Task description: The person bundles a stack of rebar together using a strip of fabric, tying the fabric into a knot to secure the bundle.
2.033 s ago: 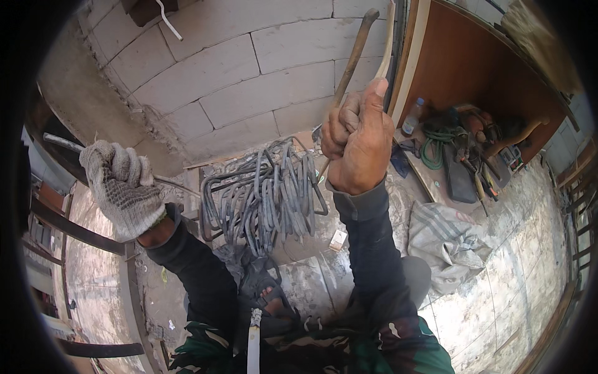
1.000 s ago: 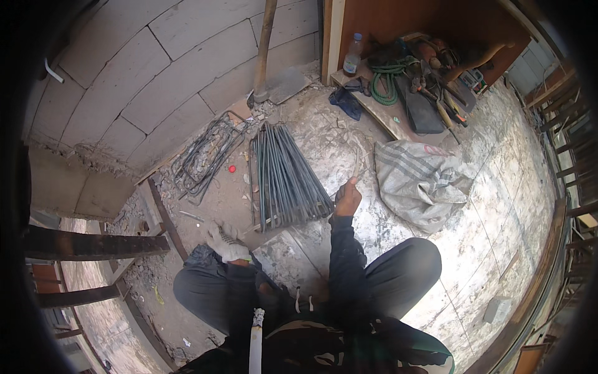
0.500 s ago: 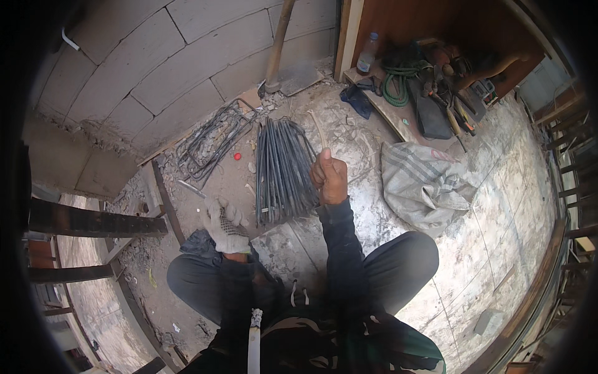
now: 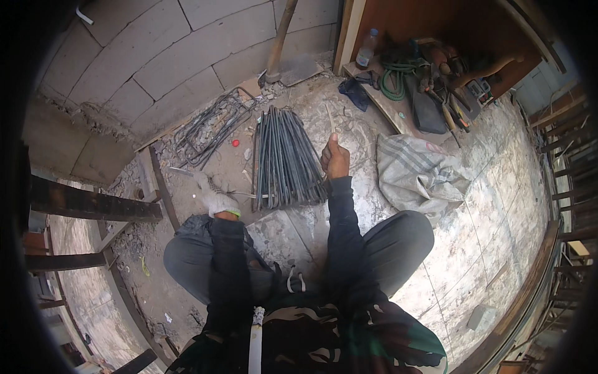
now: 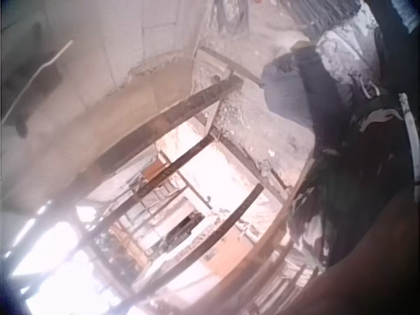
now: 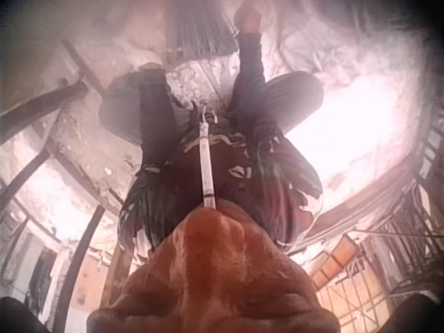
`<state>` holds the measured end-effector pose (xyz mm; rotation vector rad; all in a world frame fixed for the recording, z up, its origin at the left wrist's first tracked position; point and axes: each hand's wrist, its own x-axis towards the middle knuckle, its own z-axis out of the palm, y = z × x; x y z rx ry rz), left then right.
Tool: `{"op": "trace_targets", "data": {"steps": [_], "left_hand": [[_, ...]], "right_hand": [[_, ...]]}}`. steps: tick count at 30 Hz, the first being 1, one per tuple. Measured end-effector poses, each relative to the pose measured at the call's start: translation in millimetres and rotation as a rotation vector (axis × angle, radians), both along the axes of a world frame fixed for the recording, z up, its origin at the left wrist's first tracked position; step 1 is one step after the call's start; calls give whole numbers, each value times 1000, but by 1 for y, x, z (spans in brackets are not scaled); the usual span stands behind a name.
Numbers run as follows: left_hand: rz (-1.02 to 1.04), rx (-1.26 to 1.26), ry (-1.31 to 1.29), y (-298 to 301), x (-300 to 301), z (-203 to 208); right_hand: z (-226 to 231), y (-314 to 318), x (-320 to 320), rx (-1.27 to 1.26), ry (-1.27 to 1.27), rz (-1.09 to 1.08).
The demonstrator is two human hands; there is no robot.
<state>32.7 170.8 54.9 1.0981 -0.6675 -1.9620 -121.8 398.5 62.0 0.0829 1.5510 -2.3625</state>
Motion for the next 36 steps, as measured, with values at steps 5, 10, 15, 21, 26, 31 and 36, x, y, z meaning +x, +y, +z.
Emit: {"op": "trace_targets", "data": {"steps": [5, 10, 15, 21, 26, 31, 36], "left_hand": [[30, -235, -124, 25, -18, 26], [-273, -852, -574, 24, -28, -3], [-360, -1303, -896, 44, -65, -39], [-518, -808, -1295, 23, -48, -99], [-494, -884, -1222, 32, -46, -107], [-504, -839, -1215, 23, -42, -105], [-285, -852, -1026, 21, -41, -98]], "right_hand": [[-13, -22, 8, 395, 412, 73], [-20, -51, -3, 1128, 588, -14], [-82, -52, -13, 1347, 342, 135], [-89, -54, 5, 1381, 285, 98], [-91, -29, -10, 1477, 262, 38], [-91, -31, -19, 1098, 252, 32], [-95, -31, -16, 1082, 467, -163]]}}
